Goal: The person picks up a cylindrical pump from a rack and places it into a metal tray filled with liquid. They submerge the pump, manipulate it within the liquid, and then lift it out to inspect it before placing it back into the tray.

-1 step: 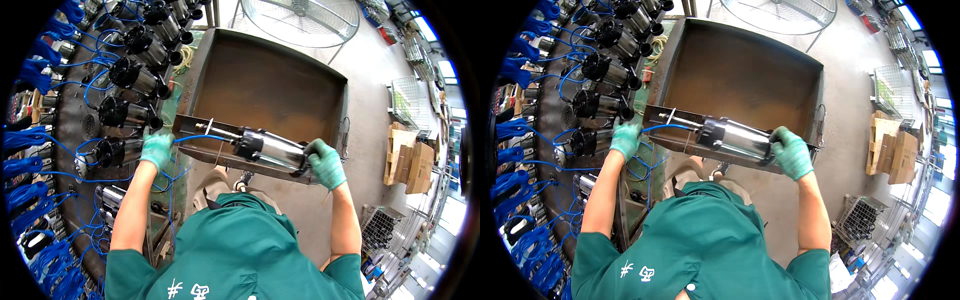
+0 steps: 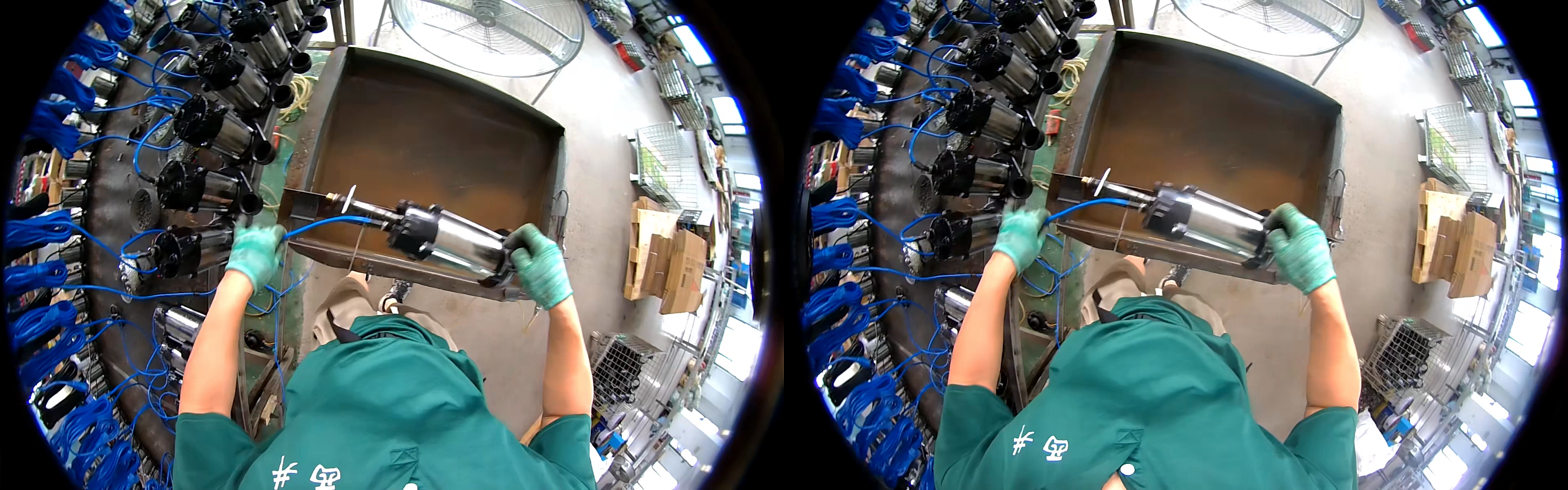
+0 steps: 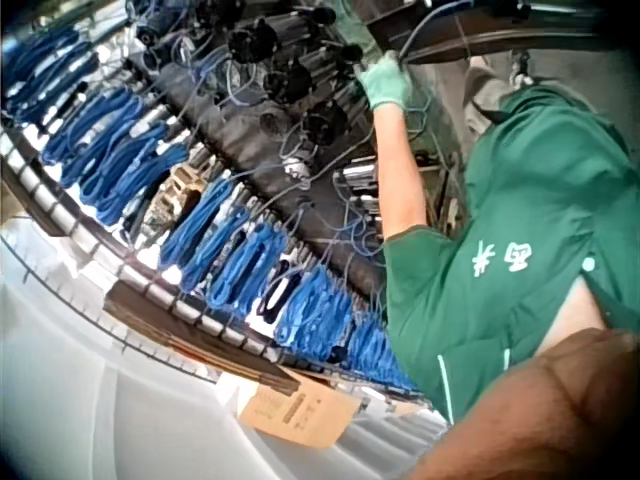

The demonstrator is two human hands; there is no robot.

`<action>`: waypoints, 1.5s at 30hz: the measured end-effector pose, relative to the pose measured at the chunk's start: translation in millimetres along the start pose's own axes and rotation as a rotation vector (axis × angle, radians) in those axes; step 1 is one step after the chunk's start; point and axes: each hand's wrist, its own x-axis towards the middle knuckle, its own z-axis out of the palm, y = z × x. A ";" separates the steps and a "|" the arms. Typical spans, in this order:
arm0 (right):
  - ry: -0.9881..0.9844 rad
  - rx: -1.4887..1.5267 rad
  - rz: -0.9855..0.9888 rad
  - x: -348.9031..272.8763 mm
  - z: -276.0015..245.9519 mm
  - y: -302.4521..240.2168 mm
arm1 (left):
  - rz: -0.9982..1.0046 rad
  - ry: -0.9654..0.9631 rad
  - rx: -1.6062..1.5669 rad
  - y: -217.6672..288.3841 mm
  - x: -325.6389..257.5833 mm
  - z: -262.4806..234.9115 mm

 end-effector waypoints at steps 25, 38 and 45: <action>0.042 -0.670 0.167 192.3 104.2 77.5 | -0.064 0.280 -0.299 73.0 182.2 28.9; 0.104 -0.566 0.118 206.8 142.5 106.0 | -0.194 0.016 -0.267 80.3 191.2 14.6; 0.290 -0.326 -0.012 138.3 99.4 98.6 | -0.225 -0.018 -0.240 82.8 187.8 12.3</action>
